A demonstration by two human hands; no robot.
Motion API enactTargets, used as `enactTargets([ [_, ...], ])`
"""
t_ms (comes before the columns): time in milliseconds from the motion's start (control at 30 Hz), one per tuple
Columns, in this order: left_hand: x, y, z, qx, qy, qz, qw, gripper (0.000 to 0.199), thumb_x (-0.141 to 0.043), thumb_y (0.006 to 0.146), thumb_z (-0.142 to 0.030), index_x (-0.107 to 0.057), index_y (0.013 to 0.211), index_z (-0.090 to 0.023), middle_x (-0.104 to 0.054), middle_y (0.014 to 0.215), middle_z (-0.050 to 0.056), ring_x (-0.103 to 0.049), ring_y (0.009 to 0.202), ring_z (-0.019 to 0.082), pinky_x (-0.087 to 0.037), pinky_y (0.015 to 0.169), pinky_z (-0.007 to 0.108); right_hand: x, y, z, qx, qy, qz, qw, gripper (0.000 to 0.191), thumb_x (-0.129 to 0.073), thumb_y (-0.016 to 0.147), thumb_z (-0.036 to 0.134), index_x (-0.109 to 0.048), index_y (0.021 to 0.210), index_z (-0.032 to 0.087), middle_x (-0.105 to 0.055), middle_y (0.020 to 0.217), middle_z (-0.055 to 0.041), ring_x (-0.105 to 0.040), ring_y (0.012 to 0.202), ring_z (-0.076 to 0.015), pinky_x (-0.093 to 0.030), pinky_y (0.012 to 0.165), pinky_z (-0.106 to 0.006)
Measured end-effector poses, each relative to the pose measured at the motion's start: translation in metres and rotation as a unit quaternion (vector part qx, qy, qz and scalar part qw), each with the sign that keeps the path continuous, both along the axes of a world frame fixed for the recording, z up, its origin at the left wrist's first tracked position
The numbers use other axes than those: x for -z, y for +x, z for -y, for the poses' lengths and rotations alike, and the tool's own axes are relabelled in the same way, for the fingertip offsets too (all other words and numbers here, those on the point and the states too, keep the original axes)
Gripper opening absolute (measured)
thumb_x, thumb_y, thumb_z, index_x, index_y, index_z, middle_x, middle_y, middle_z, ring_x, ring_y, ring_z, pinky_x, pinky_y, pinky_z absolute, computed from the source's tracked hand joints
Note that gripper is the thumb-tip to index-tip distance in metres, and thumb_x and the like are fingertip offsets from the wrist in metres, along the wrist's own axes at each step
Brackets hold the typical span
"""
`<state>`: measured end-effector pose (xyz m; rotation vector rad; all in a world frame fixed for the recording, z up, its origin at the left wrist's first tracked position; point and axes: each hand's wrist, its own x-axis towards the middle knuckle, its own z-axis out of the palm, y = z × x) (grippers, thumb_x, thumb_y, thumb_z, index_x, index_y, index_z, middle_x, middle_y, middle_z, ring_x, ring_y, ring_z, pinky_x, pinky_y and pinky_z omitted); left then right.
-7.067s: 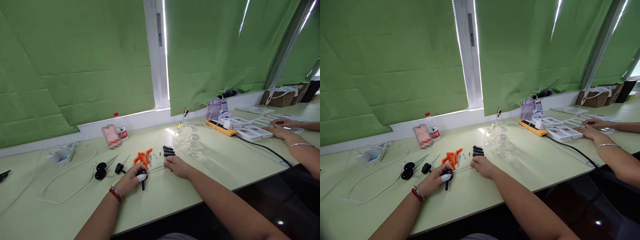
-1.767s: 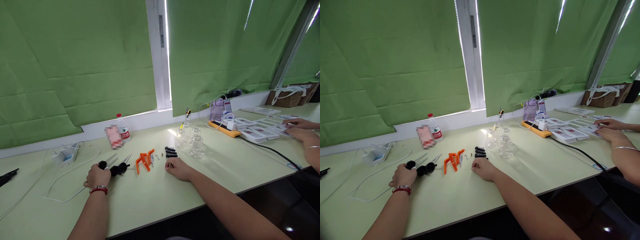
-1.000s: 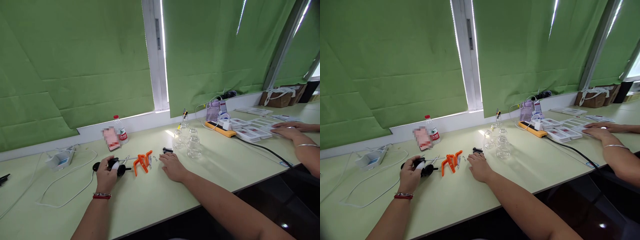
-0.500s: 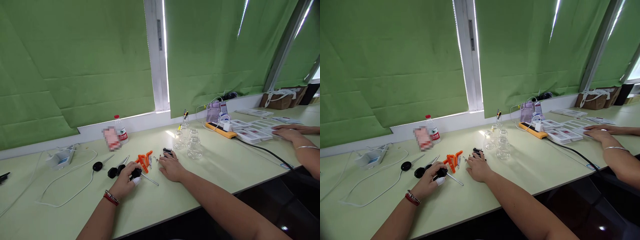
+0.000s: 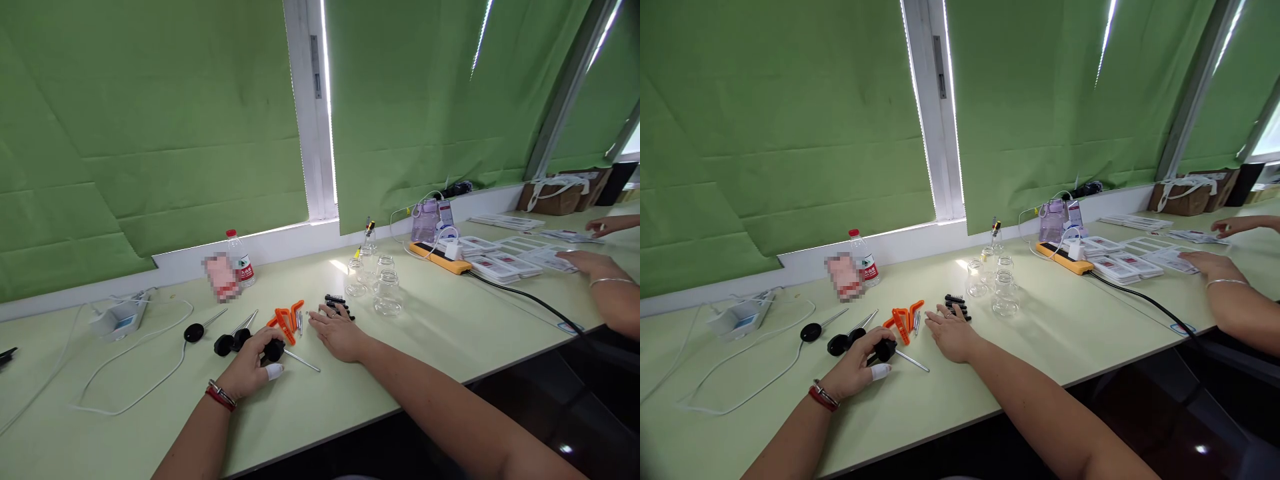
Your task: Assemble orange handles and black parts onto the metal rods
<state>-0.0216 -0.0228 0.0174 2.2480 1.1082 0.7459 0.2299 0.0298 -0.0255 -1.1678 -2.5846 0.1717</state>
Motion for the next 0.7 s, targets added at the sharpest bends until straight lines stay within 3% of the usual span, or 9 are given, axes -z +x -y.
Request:
enactTargets([
  [333, 0.0004, 0.0003, -0.0014, 0.010, -0.005, -0.010, 1.000, 0.036, -0.061, 0.067, -0.021, -0.053, 0.103, -0.019, -0.055, 0.103, 0.006, -0.051, 0.095, 0.021, -0.041, 0.088, 0.034, 0.0007, 0.0004, 0.0004, 0.009, 0.003, 0.005, 1.000, 0.047, -0.029, 0.094, 0.028, -0.038, 0.140, 0.024, -0.038, 0.146, -0.0043, -0.025, 0.137, -0.0281, -0.006, 0.110, -0.056],
  [500, -0.0004, 0.0009, -0.0009, 0.010, -0.008, -0.017, 1.000, 0.036, -0.061, 0.068, -0.022, -0.053, 0.102, -0.019, -0.055, 0.103, 0.006, -0.051, 0.094, 0.021, -0.042, 0.087, 0.034, 0.0005, 0.0003, -0.0001, 0.004, 0.001, 0.006, 1.000, 0.050, -0.029, 0.093, 0.028, -0.032, 0.143, 0.024, -0.028, 0.151, -0.0021, -0.017, 0.139, -0.0294, -0.007, 0.110, -0.056],
  [700, -0.0013, 0.0012, 0.0003, 0.008, -0.015, -0.015, 1.000, 0.034, -0.061, 0.067, -0.024, -0.054, 0.100, -0.018, -0.056, 0.102, 0.005, -0.051, 0.094, 0.022, -0.042, 0.087, 0.035, -0.0003, 0.0008, 0.0016, 0.013, -0.006, 0.000, 1.000, 0.047, -0.028, 0.093, 0.026, -0.036, 0.140, 0.025, -0.038, 0.146, -0.0036, -0.023, 0.137, -0.0281, -0.005, 0.109, -0.056],
])
